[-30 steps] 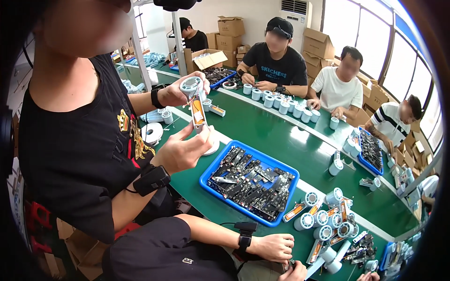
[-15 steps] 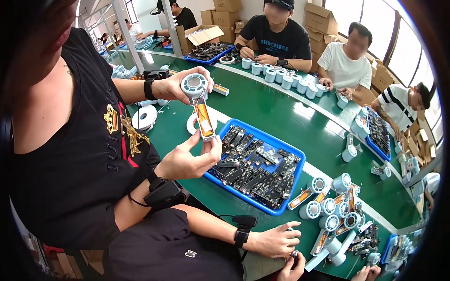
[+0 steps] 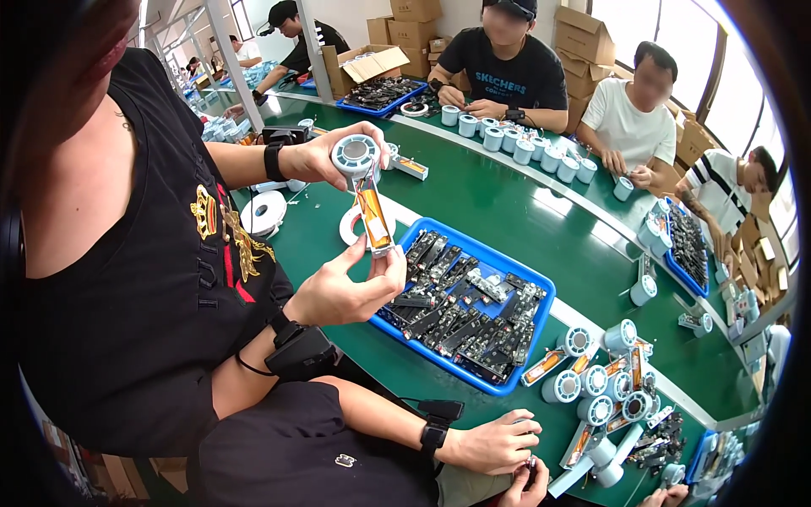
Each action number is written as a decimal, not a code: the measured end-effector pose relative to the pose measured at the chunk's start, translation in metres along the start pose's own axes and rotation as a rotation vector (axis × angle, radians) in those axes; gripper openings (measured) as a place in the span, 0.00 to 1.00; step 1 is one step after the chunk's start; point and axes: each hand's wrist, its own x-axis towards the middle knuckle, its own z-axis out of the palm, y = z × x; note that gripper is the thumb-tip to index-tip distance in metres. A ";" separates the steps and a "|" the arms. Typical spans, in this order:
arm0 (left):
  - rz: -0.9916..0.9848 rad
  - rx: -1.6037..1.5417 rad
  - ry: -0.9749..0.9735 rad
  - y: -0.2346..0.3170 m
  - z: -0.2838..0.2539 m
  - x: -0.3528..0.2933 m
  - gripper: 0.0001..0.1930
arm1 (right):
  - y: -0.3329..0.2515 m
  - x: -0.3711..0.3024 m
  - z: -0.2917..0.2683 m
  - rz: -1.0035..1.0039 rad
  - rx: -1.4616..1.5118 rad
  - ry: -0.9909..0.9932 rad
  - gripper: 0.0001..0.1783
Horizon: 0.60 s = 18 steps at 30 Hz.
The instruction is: Assembling small electrical or mechanical components at a factory assembly station.
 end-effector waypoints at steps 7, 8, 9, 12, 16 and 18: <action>-0.059 -0.102 -0.081 0.001 -0.005 0.002 0.12 | -0.006 0.001 0.000 -0.026 -0.019 -0.002 0.16; -0.057 -0.104 -0.084 0.001 -0.007 0.002 0.12 | -0.007 0.001 0.000 -0.009 -0.013 -0.008 0.16; -0.050 -0.090 -0.088 0.001 -0.008 0.002 0.12 | -0.008 0.001 0.000 0.009 -0.008 -0.013 0.16; -0.030 -0.061 -0.098 0.000 -0.012 0.003 0.12 | -0.004 0.001 -0.002 -0.023 -0.024 -0.005 0.16; -0.025 -0.033 -0.125 -0.001 -0.015 0.005 0.12 | -0.001 0.000 -0.003 -0.132 -0.089 0.014 0.17; 0.000 -0.030 -0.132 -0.003 -0.014 0.005 0.12 | -0.002 -0.001 -0.003 -0.148 -0.128 0.012 0.17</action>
